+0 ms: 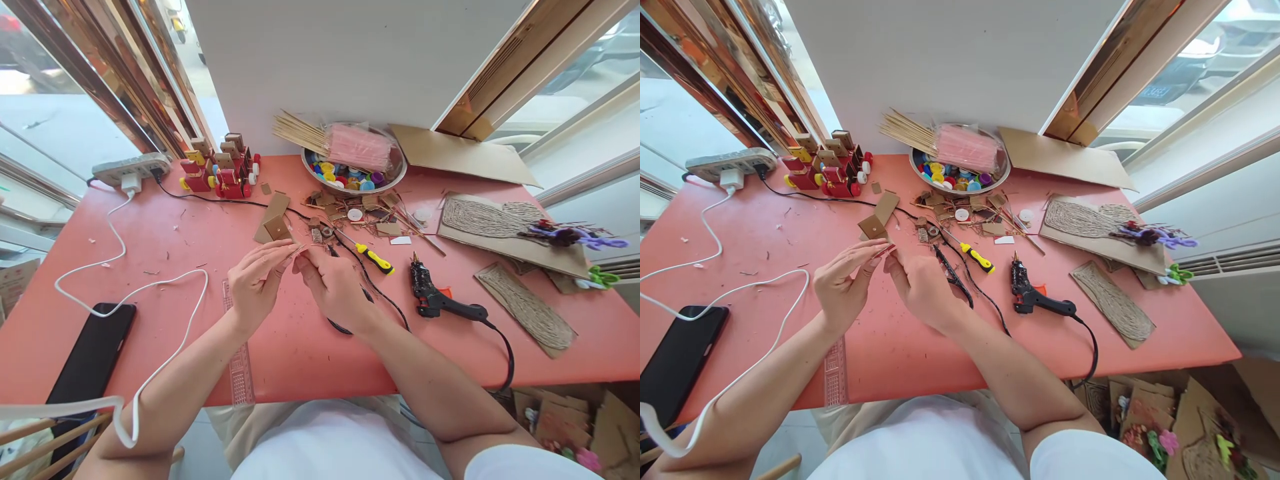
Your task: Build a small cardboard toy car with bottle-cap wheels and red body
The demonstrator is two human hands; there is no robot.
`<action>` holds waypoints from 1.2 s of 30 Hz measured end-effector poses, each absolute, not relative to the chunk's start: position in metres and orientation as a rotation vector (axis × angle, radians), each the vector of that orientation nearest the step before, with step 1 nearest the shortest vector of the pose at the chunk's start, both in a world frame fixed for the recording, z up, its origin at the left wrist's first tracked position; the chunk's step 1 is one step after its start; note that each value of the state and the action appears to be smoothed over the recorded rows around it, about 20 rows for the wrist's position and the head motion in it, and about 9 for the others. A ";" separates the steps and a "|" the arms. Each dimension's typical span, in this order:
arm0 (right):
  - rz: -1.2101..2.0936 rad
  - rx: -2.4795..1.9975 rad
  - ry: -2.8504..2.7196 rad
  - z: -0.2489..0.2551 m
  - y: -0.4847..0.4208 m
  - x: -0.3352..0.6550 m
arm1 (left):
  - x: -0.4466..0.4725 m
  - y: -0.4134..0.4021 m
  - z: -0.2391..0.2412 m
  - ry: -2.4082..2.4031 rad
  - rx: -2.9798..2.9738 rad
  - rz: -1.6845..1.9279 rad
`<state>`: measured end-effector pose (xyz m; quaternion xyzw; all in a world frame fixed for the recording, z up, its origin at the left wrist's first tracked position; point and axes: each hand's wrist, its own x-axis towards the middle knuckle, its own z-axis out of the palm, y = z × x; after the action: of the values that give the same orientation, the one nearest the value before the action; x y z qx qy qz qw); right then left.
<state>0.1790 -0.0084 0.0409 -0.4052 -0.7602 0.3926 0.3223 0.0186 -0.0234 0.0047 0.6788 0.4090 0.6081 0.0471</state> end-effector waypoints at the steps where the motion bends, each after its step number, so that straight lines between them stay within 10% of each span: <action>1: 1.155 -1.028 -1.917 0.043 -0.008 0.179 | 0.018 -0.023 0.005 1.242 2.082 1.851; 7: 1.800 -0.882 -1.454 0.044 -0.008 0.174 | 0.019 -0.026 0.006 1.258 2.042 1.819; 27: 2.299 -0.750 -1.015 0.045 -0.004 0.171 | 0.017 -0.025 0.002 1.200 2.071 1.911; 36: 1.442 -1.010 -1.692 0.041 -0.008 0.173 | 0.018 -0.025 0.002 1.333 2.051 1.833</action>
<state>0.1733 -0.0085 0.0409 -0.3887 -0.6509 0.5546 0.3429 0.0182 -0.0248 0.0019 0.6705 0.4357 0.5990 0.0425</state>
